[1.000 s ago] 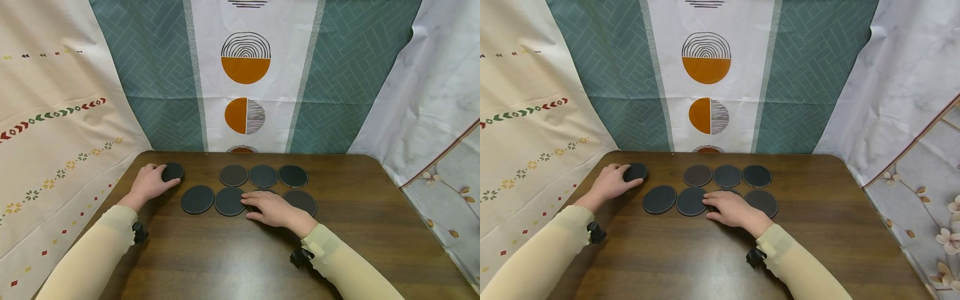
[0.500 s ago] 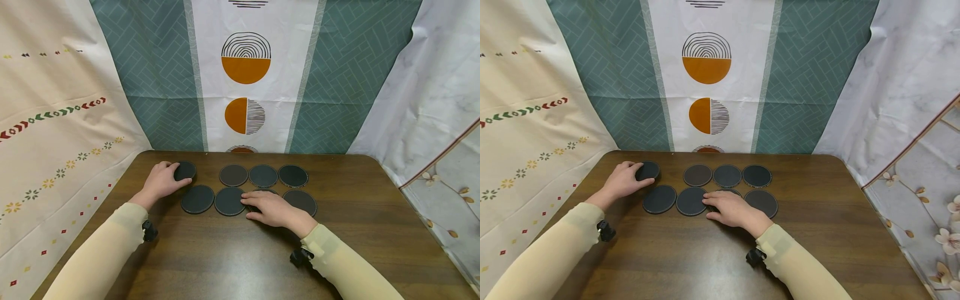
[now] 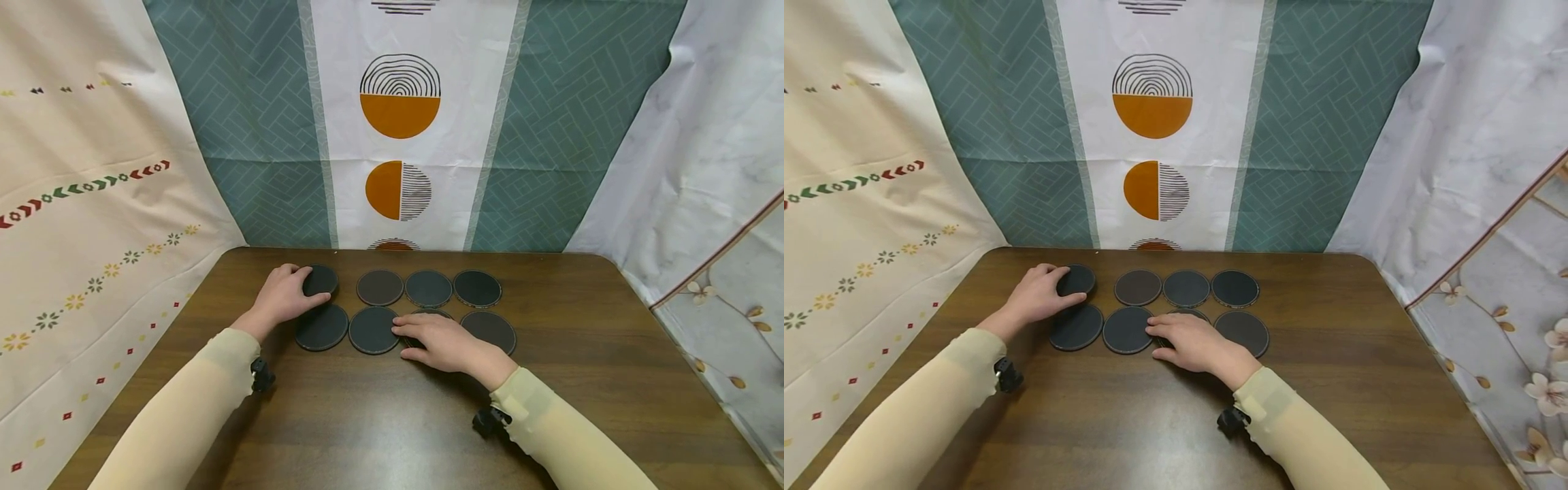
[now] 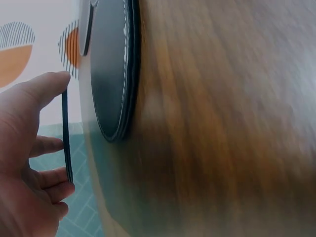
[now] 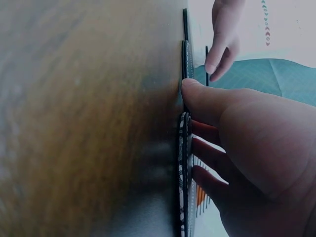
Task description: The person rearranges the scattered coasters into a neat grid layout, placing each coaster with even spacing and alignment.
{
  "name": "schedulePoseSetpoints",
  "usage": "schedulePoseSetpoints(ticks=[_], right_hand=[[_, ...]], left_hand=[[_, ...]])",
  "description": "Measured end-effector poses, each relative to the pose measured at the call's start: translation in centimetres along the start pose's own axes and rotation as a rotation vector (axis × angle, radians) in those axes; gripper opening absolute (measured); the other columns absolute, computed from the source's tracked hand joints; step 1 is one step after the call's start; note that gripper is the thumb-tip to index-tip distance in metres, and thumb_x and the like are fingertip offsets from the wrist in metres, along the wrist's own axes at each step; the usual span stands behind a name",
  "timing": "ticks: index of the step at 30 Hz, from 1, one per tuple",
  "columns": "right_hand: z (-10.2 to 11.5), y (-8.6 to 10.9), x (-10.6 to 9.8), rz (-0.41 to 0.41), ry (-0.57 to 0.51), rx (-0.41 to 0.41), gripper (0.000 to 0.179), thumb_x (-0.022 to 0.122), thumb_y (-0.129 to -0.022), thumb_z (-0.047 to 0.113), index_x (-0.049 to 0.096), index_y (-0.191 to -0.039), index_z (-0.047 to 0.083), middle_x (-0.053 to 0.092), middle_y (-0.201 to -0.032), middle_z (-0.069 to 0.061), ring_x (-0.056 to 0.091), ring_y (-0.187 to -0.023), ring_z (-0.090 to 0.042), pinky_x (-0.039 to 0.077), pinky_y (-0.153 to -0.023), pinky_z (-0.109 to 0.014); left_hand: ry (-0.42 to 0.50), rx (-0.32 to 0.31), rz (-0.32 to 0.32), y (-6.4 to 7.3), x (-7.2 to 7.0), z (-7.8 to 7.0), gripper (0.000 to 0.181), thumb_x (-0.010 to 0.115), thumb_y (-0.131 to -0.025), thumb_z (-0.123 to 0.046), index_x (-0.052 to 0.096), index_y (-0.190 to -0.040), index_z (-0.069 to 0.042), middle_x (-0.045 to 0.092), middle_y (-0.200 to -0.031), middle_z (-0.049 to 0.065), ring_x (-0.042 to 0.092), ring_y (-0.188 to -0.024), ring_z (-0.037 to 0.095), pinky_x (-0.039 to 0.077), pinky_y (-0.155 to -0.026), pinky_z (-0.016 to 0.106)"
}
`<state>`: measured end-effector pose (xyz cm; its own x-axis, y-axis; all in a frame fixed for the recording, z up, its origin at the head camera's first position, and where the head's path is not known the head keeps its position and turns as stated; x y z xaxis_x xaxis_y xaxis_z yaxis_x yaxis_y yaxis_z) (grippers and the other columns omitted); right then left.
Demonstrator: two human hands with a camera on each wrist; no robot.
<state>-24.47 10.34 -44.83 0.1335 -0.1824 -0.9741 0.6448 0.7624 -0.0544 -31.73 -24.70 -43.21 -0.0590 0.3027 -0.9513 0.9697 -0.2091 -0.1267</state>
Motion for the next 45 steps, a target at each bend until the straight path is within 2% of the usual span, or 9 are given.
schedulePoseSetpoints(ticks=[17,34,45], right_hand=[[0.1,0.1,0.2,0.004,-0.007,-0.001,0.053,0.07,-0.111,0.036,0.064,-0.157,0.01,0.054,-0.166,-0.006,0.05,-0.154,-0.029,0.041,-0.125,-0.052],[0.2,0.0,0.1,0.001,-0.014,-0.004,0.053,0.07,-0.111,0.035,0.064,-0.157,0.01,0.054,-0.166,-0.006,0.05,-0.153,-0.029,0.041,-0.125,-0.052],[0.1,-0.1,0.0,-0.001,-0.002,-0.006,0.054,0.071,-0.111,0.037,0.063,-0.157,0.01,0.055,-0.166,-0.006,0.05,-0.154,-0.028,0.04,-0.125,-0.051]], left_hand=[[-0.012,0.004,0.047,-1.5,1.7,-1.3,0.088,0.074,-0.101,-0.057,0.054,-0.158,0.007,0.05,-0.154,0.037,0.045,-0.145,0.054,0.039,-0.121,0.064],[-0.025,-0.025,0.097,-2.4,2.4,-1.7,0.087,0.072,-0.102,-0.054,0.051,-0.161,0.006,0.047,-0.156,0.037,0.042,-0.147,0.055,0.04,-0.12,0.064],[-0.015,-0.016,0.142,-2.8,2.5,-2.0,0.087,0.07,-0.103,-0.055,0.048,-0.164,0.003,0.045,-0.16,0.037,0.039,-0.149,0.055,0.033,-0.124,0.064]])
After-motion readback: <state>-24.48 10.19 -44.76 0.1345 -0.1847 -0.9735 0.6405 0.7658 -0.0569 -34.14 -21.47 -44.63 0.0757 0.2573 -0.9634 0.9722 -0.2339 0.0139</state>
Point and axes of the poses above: each hand's wrist, its own y-axis away from the middle knuckle, its own x-axis out of the palm, z = x × y, the point moved 2 cm from there along -y, towards the middle knuckle
